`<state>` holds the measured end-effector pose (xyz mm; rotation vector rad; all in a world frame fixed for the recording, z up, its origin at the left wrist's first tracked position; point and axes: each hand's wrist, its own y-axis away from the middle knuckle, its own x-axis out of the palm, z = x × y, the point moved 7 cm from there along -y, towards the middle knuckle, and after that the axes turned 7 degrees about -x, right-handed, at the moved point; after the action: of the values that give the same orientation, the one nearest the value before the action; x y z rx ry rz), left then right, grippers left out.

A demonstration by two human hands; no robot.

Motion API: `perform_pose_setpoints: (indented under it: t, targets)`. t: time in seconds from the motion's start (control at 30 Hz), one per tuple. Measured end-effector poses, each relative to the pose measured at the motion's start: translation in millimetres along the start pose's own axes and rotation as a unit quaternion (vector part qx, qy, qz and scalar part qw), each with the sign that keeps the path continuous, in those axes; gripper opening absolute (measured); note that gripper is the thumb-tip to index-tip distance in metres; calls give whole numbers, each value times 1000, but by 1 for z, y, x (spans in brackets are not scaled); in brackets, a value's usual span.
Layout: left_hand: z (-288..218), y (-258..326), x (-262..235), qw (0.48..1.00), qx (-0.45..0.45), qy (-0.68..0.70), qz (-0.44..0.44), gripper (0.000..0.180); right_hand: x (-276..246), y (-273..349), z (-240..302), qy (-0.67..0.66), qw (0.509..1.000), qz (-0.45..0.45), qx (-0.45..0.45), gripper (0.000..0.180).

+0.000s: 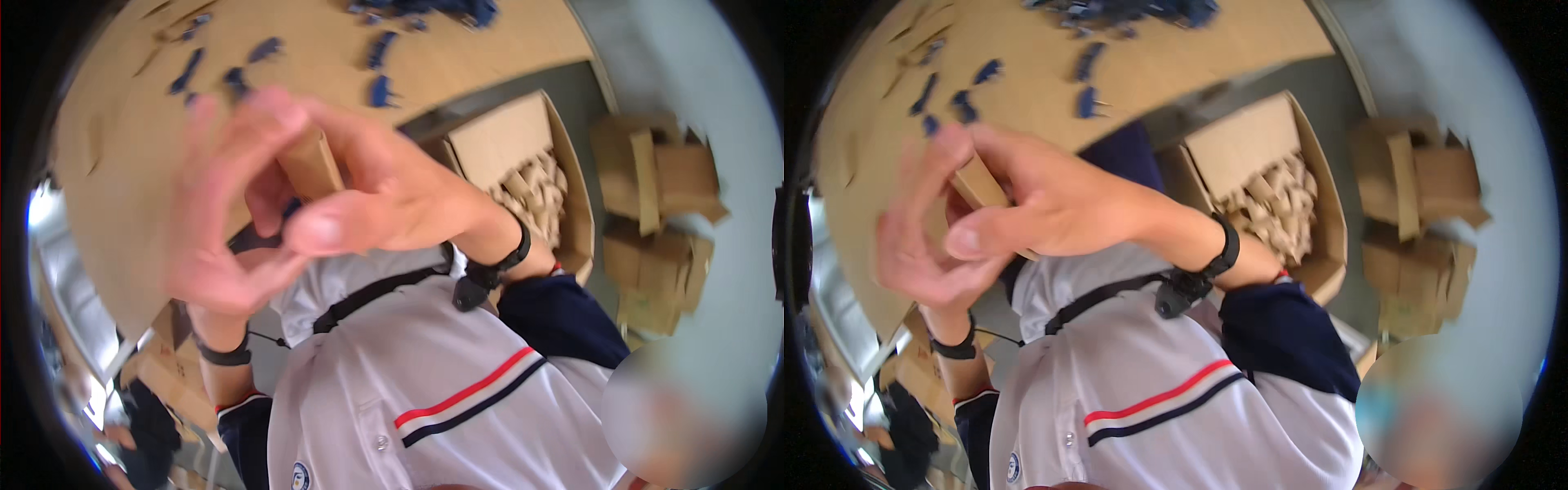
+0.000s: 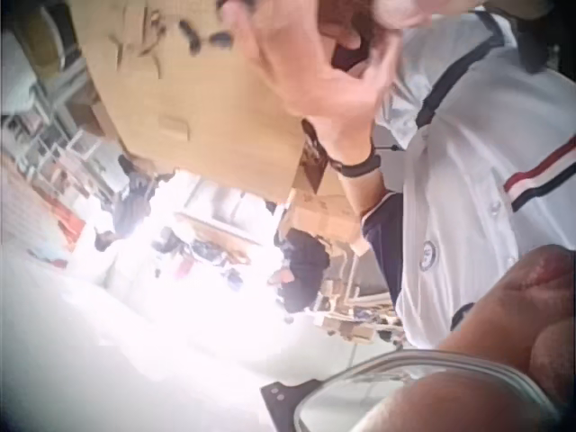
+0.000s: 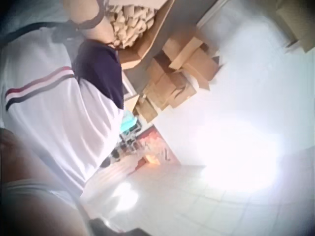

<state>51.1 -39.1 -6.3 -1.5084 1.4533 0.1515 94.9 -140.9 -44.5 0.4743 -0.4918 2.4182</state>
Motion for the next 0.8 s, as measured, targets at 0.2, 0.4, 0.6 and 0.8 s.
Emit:
perform_pose_setpoints:
  t: [0.2,0.4,0.6,0.8]
  targets:
    - [13,12,-14,989,-88,-105,-46,68,-144,137,142,660,591,-393,-246,17]
    - [68,54,-14,973,-152,-141,99,60,-249,374,83,712,379,-586,75,52]
    - [86,97,-18,959,-225,-171,26,49,-238,287,87,775,424,-467,-33,71]
    - [96,99,-12,942,-263,-209,8,52,-90,19,90,696,681,-119,-194,33]
